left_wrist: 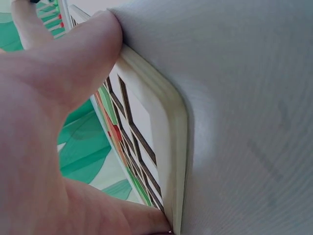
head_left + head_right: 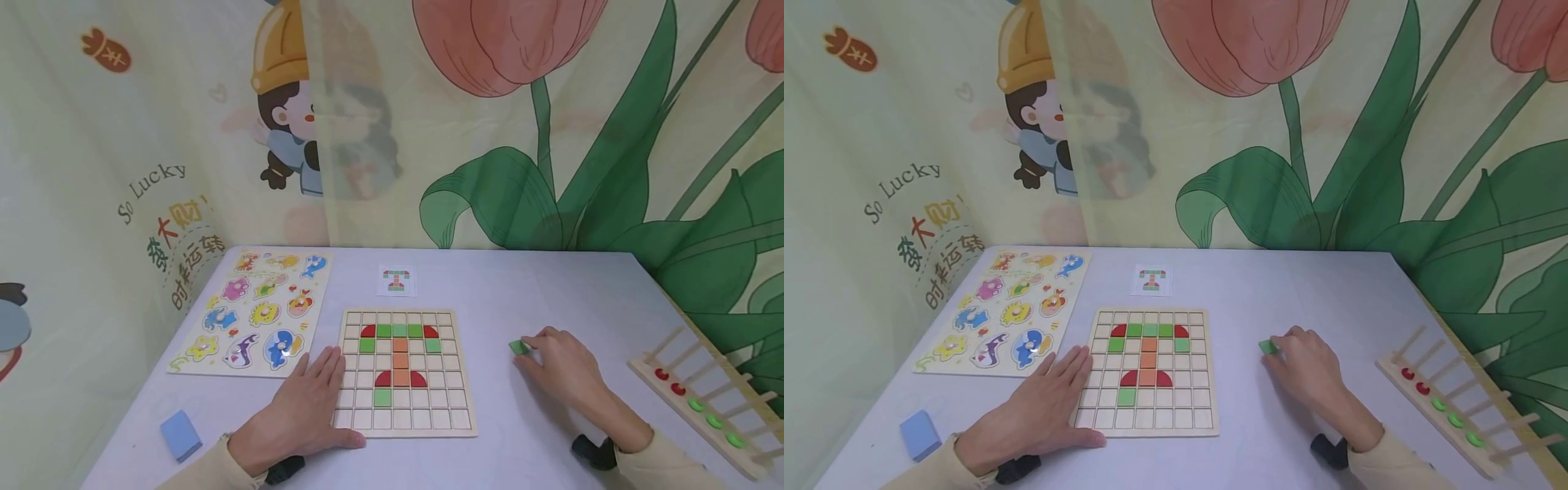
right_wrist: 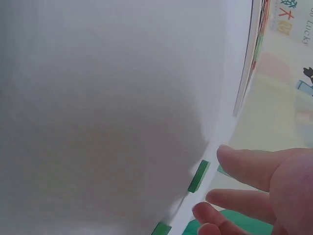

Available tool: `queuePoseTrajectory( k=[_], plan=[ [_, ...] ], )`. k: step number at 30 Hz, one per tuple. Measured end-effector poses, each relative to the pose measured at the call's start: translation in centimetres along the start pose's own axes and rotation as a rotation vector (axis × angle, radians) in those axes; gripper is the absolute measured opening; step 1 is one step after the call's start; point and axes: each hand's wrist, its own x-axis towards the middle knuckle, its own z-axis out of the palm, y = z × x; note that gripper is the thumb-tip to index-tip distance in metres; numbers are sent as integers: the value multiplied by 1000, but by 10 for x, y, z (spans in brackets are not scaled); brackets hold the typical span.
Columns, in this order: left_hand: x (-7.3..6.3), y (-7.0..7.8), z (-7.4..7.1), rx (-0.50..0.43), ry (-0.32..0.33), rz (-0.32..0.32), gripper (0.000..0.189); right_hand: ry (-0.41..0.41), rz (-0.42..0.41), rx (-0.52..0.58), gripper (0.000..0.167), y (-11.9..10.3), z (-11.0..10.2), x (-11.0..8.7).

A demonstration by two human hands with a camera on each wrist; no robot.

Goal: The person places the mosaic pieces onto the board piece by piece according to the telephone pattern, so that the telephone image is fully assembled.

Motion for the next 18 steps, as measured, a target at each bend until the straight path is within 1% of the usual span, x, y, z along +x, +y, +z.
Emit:
queuePoseTrajectory(
  k=[6, 12, 18],
  plan=[
    [0, 0, 0, 2, -2, -2, 123, -44, 12, -3, 37, 2, -1, 8],
    [-1, 0, 0, -15, -1, -2, 123, -81, -1, -18, 31, 2, 2, 12],
    [0, -1, 1, -2, 7, 2, 124, -91, -22, 19, 30, -2, 4, 16]
  ],
)
